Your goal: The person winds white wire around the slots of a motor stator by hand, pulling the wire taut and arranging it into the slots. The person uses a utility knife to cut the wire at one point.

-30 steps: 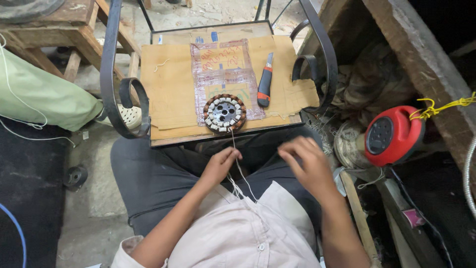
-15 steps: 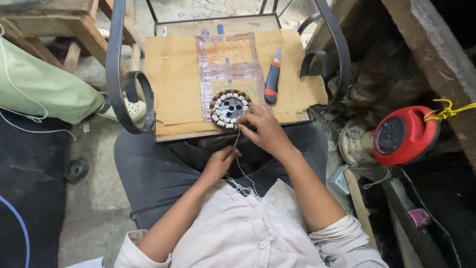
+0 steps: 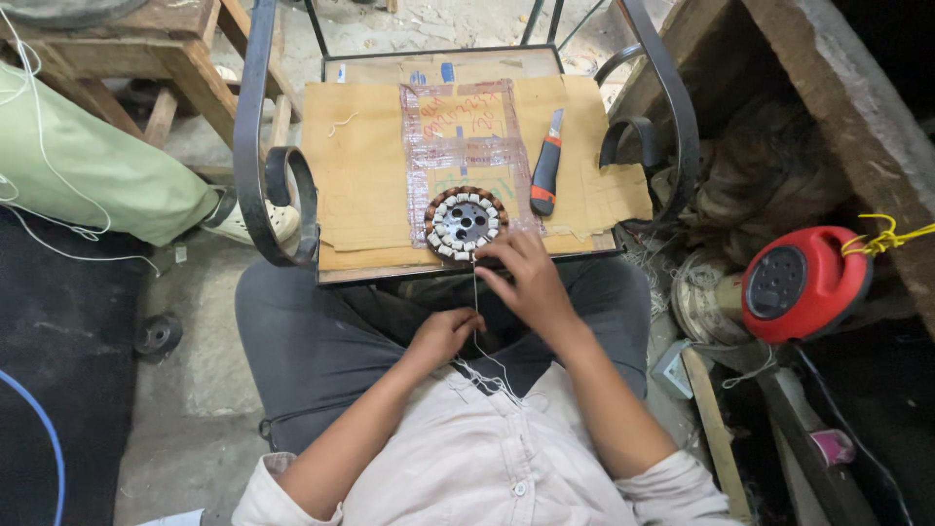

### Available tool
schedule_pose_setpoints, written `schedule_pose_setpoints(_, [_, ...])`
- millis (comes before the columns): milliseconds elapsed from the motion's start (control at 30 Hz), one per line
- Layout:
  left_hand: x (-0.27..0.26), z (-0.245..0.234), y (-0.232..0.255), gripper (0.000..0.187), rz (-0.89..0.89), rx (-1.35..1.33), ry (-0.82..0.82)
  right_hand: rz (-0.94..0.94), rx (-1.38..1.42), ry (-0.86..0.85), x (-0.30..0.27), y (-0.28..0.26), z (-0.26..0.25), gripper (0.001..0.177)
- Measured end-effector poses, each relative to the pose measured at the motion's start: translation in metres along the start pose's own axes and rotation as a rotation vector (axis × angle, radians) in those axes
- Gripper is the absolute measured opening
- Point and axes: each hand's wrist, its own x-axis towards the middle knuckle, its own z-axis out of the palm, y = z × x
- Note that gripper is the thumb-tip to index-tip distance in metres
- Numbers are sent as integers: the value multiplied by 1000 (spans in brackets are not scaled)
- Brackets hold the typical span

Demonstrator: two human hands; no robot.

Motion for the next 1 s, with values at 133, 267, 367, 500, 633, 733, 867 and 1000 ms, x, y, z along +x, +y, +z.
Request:
schedule_pose_setpoints(133, [-2, 6, -3, 22, -85, -1, -67, 207, 44, 90, -40, 4, 32, 27])
schedule_pose_setpoints(267, [-3, 13, 2, 20, 92, -62, -153, 157, 77, 48, -54, 6, 48, 22])
schedule_pose_setpoints(367, [1, 10, 11, 20, 131, -130, -217, 541, 623, -182, -47, 3, 45, 19])
schedule_pose_setpoints(500, [-13, 9, 20, 21, 27, -192, -314, 584, 782, -55, -53, 4, 38, 25])
schedule_pose_setpoints(633, [-2, 2, 32, 22, 74, -172, -250, 478, 661, -2, -58, 30, 34, 32])
schedule_pose_setpoints(733, [-6, 6, 28, 23, 108, -140, -118, 590, 669, -71, -84, 41, 47, 31])
schedule_pose_setpoints(867, [0, 6, 16, 29, -17, -210, -33, 717, 618, -103, -103, 66, 68, 37])
schedule_pose_setpoints(1000, [12, 11, 13, 36, 102, -351, 42, 665, 643, -121, -111, 92, 86, 36])
